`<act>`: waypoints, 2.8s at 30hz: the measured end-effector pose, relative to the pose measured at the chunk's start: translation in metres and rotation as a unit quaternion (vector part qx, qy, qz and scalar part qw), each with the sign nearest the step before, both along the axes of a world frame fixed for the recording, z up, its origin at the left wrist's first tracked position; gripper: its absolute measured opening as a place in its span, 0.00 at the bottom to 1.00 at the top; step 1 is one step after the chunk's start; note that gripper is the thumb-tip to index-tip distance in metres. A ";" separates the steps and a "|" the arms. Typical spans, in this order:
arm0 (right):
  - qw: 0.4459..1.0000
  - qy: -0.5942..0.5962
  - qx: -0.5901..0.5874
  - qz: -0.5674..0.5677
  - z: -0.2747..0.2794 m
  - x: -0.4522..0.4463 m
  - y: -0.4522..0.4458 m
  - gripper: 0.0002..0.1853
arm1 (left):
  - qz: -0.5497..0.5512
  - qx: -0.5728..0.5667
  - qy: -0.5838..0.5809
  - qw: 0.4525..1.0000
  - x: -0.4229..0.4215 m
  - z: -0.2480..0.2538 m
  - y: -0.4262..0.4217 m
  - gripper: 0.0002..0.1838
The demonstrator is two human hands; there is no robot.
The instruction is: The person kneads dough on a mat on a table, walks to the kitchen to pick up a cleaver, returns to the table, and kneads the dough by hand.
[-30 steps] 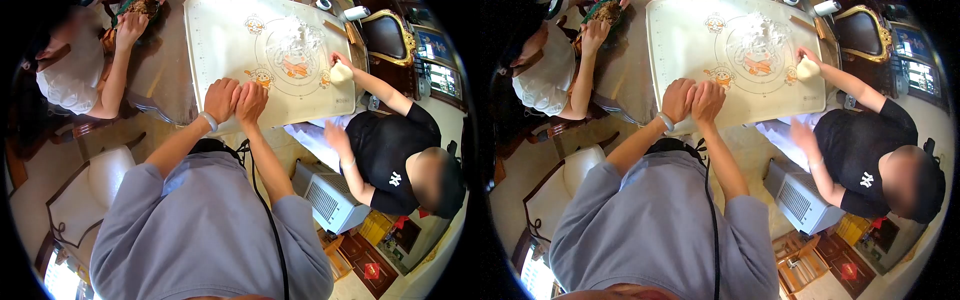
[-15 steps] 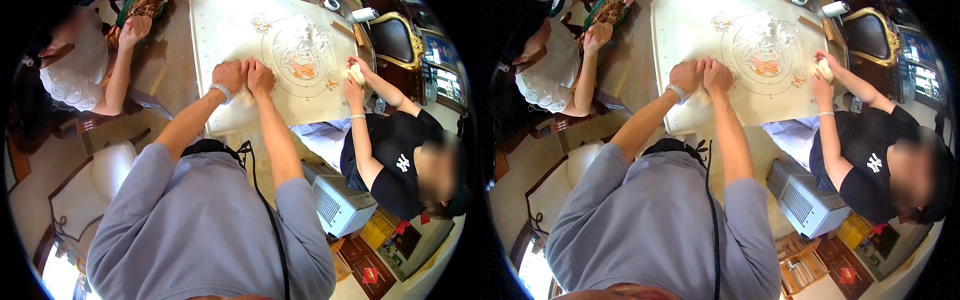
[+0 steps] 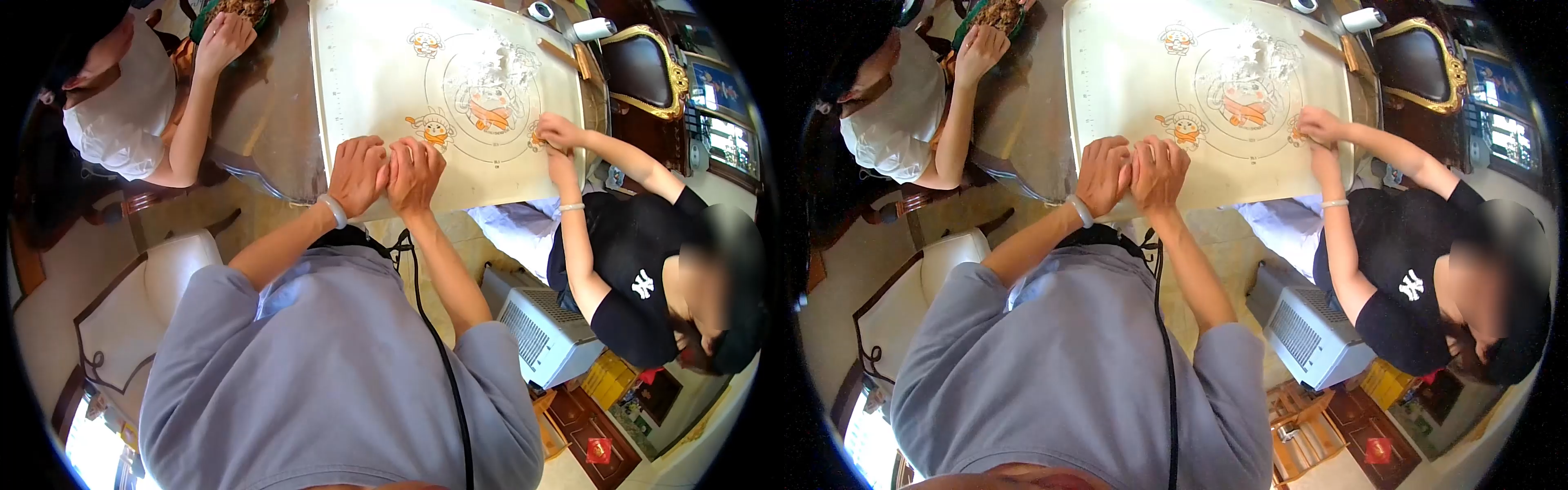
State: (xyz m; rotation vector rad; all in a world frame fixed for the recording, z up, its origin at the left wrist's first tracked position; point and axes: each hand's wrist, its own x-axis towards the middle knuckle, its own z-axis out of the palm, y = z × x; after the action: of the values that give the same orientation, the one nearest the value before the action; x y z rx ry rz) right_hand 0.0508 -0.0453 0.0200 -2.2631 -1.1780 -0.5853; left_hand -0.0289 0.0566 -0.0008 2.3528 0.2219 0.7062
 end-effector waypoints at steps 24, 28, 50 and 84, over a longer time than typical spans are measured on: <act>0.924 0.362 -0.113 -0.042 -0.008 0.035 0.015 0.14 | -0.045 -0.250 0.311 0.916 0.038 0.028 0.033 0.20; 0.977 0.210 -0.026 0.025 -0.004 -0.001 0.002 0.13 | -0.001 -0.024 0.123 0.992 0.006 0.011 0.001 0.12; 0.945 0.304 0.030 -0.119 -0.035 0.061 0.020 0.15 | 0.012 -0.198 0.315 0.928 0.058 -0.010 0.034 0.25; 0.985 0.143 -0.021 0.099 -0.042 0.043 0.054 0.07 | 0.100 0.043 0.162 0.981 0.032 -0.016 0.052 0.06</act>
State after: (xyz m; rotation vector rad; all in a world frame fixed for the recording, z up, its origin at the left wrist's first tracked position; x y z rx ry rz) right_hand 0.0941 0.0090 -0.0221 -2.1423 -1.2550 -0.1547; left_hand 0.0027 0.1084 -0.0168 2.5451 0.5869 0.4250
